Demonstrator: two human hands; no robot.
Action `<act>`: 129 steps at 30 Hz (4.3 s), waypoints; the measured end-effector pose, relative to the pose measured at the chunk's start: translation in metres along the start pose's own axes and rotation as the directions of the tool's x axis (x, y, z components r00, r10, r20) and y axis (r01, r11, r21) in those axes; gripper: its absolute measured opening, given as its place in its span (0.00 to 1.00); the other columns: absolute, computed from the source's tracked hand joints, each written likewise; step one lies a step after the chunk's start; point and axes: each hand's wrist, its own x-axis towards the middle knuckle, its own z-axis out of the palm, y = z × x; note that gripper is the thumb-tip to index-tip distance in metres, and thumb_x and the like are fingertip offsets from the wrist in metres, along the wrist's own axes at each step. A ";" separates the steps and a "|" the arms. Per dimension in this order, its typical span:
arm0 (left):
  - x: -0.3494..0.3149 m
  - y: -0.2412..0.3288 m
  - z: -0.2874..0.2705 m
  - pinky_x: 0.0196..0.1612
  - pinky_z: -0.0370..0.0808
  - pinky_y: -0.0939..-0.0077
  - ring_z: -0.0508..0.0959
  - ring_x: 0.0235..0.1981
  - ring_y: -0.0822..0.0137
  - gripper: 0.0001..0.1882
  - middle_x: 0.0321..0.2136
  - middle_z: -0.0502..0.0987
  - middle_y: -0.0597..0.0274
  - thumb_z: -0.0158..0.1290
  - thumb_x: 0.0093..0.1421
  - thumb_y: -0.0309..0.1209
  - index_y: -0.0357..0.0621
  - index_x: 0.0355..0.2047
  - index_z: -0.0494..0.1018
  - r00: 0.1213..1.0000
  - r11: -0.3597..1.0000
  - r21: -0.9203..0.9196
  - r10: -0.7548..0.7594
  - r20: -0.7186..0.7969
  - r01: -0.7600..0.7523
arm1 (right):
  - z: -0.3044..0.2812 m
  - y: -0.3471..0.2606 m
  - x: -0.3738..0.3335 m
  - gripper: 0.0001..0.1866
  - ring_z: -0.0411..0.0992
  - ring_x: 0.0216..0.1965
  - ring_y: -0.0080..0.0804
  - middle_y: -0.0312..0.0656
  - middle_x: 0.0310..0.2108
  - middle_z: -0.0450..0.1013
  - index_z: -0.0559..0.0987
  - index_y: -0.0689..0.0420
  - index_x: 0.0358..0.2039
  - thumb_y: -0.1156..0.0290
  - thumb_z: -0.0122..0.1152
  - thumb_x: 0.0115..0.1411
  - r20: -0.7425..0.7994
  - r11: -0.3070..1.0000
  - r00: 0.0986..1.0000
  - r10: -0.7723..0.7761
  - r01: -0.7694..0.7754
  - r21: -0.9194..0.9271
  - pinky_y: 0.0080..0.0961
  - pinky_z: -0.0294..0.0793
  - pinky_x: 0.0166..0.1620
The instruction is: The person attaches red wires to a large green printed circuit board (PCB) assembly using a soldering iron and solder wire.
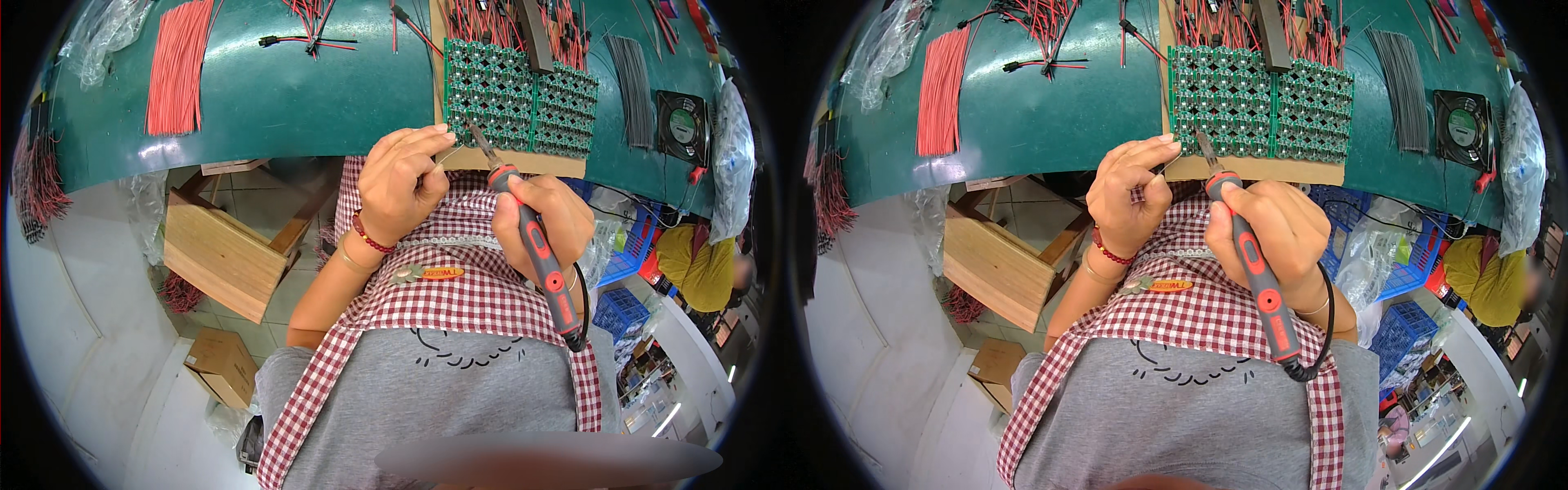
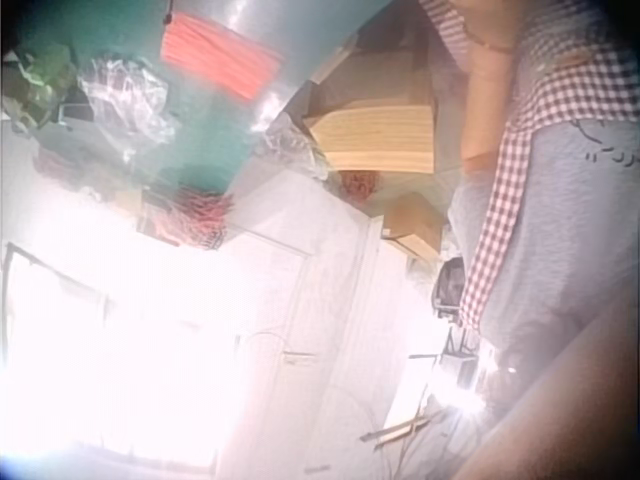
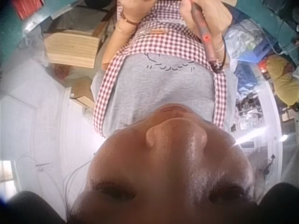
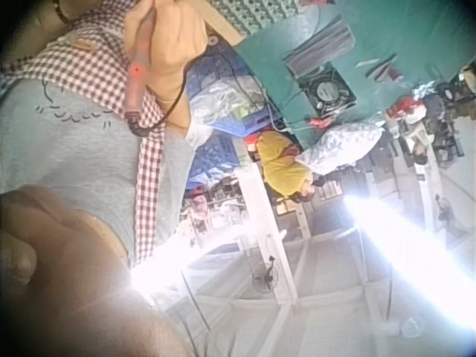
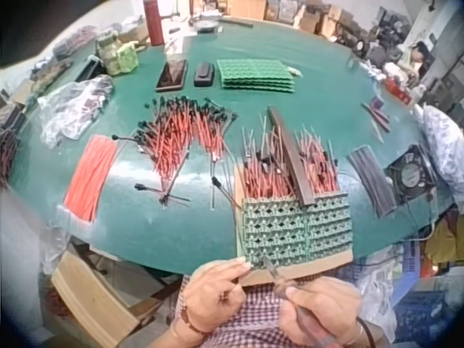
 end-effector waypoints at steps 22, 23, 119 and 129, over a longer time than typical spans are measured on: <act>0.006 0.006 -0.003 0.43 0.78 0.65 0.83 0.39 0.55 0.07 0.35 0.83 0.55 0.55 0.57 0.21 0.40 0.30 0.66 0.999 0.999 0.012 -0.046 0.019 0.045 | 0.001 0.002 0.000 0.10 0.70 0.15 0.35 0.43 0.17 0.71 0.77 0.63 0.28 0.81 0.66 0.43 -0.045 0.999 0.998 0.039 -0.037 0.031 0.27 0.68 0.21; 0.006 0.007 -0.003 0.43 0.78 0.65 0.83 0.39 0.55 0.07 0.35 0.83 0.55 0.55 0.57 0.21 0.40 0.30 0.66 0.999 0.999 0.013 -0.045 0.019 0.045 | 0.001 0.001 0.000 0.09 0.70 0.15 0.35 0.43 0.16 0.70 0.77 0.63 0.28 0.81 0.66 0.43 -0.042 0.998 0.997 0.057 -0.056 0.021 0.27 0.68 0.21; 0.020 0.021 0.002 0.37 0.74 0.65 0.77 0.35 0.55 0.10 0.34 0.78 0.56 0.56 0.46 0.14 0.38 0.28 0.68 0.970 0.955 0.214 -0.228 0.083 0.206 | -0.008 0.009 -0.006 0.10 0.71 0.15 0.34 0.43 0.16 0.71 0.76 0.65 0.32 0.82 0.64 0.46 -0.052 0.996 0.999 0.000 0.005 0.092 0.26 0.69 0.19; 0.018 0.018 0.002 0.40 0.75 0.65 0.78 0.40 0.52 0.11 0.39 0.79 0.54 0.57 0.46 0.14 0.38 0.27 0.67 0.983 0.966 0.213 -0.164 0.077 0.145 | 0.002 0.009 -0.003 0.11 0.70 0.15 0.34 0.42 0.17 0.71 0.77 0.64 0.31 0.81 0.65 0.44 -0.081 0.998 0.996 -0.028 0.033 0.058 0.26 0.67 0.19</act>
